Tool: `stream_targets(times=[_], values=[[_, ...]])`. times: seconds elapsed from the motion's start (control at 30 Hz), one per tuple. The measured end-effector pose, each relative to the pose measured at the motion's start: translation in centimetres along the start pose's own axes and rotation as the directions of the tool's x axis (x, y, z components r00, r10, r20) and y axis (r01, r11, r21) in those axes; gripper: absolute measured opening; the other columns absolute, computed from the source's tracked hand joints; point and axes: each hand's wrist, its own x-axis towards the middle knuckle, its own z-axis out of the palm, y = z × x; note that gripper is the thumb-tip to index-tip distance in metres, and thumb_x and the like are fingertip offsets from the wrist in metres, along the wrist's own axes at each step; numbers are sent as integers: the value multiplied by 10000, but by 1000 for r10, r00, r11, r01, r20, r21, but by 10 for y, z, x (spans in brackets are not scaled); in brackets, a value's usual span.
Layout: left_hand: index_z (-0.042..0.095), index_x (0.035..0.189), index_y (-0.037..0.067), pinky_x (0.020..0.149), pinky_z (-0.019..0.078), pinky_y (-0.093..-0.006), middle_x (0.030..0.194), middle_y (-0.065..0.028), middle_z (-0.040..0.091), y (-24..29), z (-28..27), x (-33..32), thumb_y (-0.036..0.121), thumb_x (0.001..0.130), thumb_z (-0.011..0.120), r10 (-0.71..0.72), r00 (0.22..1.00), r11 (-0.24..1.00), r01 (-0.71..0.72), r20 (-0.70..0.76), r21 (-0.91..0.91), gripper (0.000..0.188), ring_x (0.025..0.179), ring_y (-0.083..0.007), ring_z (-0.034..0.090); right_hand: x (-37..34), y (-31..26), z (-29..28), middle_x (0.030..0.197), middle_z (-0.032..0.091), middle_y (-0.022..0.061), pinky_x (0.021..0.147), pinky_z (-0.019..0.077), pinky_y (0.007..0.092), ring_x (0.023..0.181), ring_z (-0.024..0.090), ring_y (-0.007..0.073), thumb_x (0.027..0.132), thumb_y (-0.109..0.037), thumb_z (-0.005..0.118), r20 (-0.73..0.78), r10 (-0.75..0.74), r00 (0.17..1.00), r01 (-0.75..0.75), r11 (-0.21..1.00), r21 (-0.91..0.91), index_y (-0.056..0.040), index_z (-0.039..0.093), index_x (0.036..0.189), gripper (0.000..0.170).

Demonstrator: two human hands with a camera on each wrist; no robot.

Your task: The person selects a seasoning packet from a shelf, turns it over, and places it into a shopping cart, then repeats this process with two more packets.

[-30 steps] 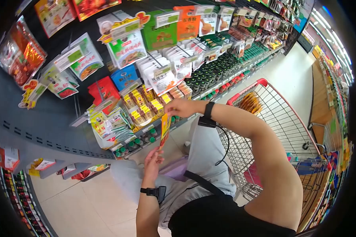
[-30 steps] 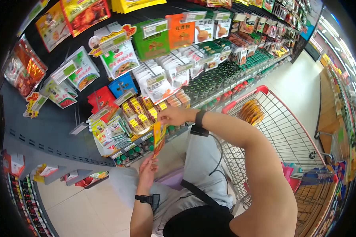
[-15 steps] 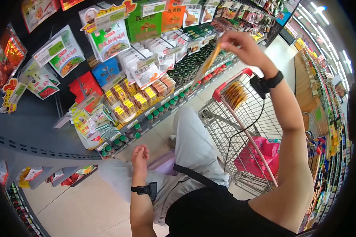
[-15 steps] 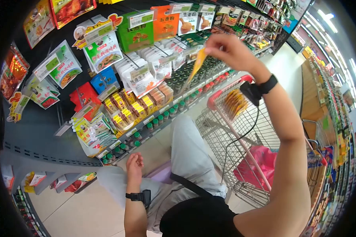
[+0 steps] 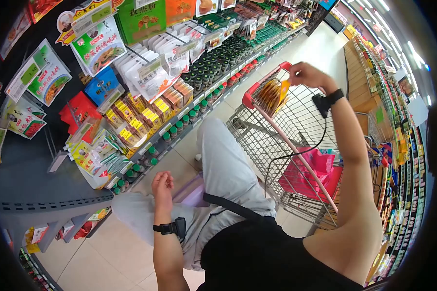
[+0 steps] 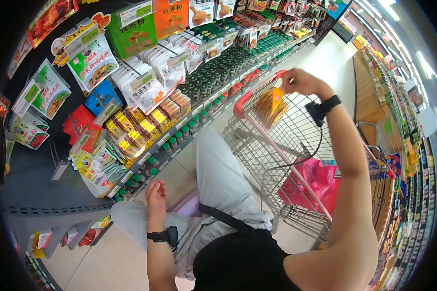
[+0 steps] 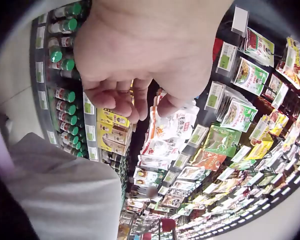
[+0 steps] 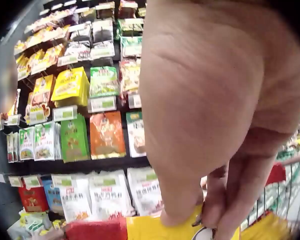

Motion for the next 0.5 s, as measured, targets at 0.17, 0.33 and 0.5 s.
stream_targets(times=[0.17,0.33,0.5], values=[[610,986,63,610,389,-216,800,-3,590,0,-4,-3,167,944,570,2,1000,1000,-2,-6,17,120,688,-73,514,16,42,85,643,603,60,595,461,301,619,546,111,826,-145,719,15,68,998,-67,996,-53,-4,629,705,207],[613,979,72,614,386,-215,800,5,591,-3,-7,-4,177,941,577,7,1000,999,-7,-24,32,117,683,-68,510,33,67,146,663,649,77,613,486,321,626,616,177,822,-176,719,-191,98,977,-128,979,-155,-23,668,735,184],[616,977,74,617,386,-214,798,11,591,-4,-10,-4,169,944,571,5,999,998,-3,-36,61,110,681,-63,506,44,76,164,710,672,116,653,527,373,663,659,270,797,-243,713,-310,20,950,-70,986,-153,-38,683,752,212]])
